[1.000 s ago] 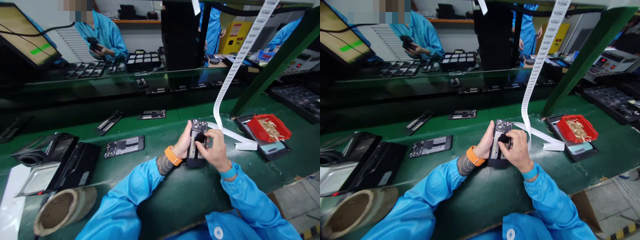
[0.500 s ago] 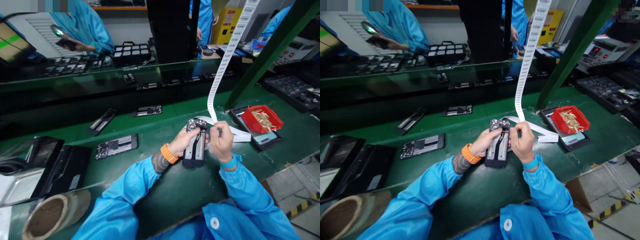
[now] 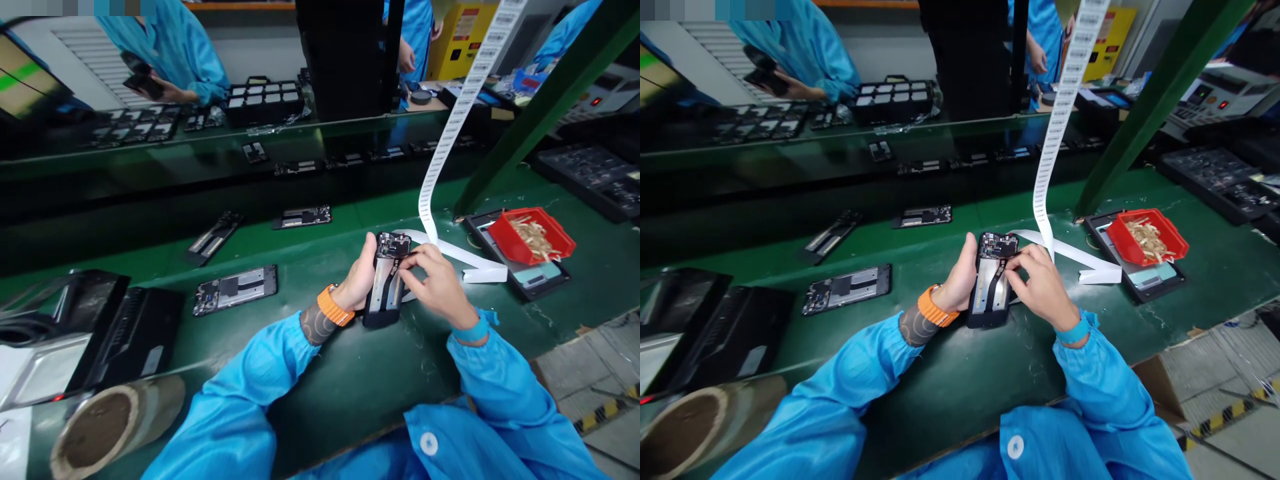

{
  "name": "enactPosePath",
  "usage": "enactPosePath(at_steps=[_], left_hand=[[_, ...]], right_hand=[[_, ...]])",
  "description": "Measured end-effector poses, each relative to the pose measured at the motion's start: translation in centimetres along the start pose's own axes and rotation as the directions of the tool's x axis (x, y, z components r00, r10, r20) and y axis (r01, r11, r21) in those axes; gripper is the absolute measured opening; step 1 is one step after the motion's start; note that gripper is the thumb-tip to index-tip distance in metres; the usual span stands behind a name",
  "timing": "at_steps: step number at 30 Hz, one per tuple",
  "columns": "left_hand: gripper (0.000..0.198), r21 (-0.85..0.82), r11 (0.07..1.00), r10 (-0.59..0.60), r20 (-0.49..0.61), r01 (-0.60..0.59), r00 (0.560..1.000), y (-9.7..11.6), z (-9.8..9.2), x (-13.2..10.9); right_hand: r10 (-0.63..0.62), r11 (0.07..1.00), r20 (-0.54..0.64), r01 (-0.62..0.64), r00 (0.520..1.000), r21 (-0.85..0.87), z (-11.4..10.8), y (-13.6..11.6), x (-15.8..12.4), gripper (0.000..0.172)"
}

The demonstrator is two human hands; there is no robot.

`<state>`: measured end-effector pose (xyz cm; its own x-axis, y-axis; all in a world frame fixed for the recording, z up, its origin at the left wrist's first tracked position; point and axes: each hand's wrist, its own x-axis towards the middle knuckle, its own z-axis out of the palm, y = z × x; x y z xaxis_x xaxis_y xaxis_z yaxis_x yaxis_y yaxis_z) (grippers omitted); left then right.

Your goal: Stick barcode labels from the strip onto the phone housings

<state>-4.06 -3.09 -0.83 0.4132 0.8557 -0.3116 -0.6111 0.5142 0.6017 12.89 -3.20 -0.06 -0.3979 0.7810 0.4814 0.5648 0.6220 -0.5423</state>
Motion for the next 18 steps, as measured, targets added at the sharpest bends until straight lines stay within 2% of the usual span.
enactPosePath(at_steps=[2,4,7,9,11,13,16,18], left_hand=[[0.078,0.028,0.999,-0.022,0.035,0.021,0.999,-0.2,0.0,0.0],[0.08,0.034,0.999,-0.026,0.057,0.024,0.998,-0.1,0.1,0.1],[0.084,-0.019,0.999,-0.031,0.003,0.031,1.0,0.6,0.3,0.2],[0.085,-0.053,0.998,-0.019,-0.098,0.014,0.995,1.2,0.3,0.3],[0.085,-0.055,0.998,0.006,-0.188,-0.016,0.982,1.7,0.3,0.4],[0.083,-0.042,0.999,0.019,-0.221,-0.029,0.975,1.8,0.5,0.4],[0.074,-0.016,0.999,0.046,-0.182,-0.05,0.982,1.0,0.9,0.2],[0.069,0.009,0.997,0.083,-0.172,-0.082,0.982,0.4,1.1,0.0]], right_hand=[[0.018,1.0,0.052,-0.018,0.998,-0.004,-0.2,0.0,0.1,0.008],[0.019,0.997,0.079,-0.013,0.997,-0.077,-0.2,0.0,0.1,0.011],[-0.026,0.988,0.157,0.049,0.987,-0.145,-0.6,-0.5,0.0,0.015],[-0.105,0.994,0.261,0.112,0.959,-0.011,-0.8,-1.2,-0.1,0.015],[-0.164,0.977,0.297,0.113,0.941,0.18,-0.6,-1.8,0.0,0.014],[-0.13,0.968,0.2,0.081,0.971,0.238,0.2,-2.2,0.1,0.014],[-0.051,0.994,-0.012,0.052,0.999,0.092,2.0,-2.5,0.5,0.013],[-0.051,0.998,-0.063,0.052,0.997,0.02,2.9,-2.5,0.7,0.012]])
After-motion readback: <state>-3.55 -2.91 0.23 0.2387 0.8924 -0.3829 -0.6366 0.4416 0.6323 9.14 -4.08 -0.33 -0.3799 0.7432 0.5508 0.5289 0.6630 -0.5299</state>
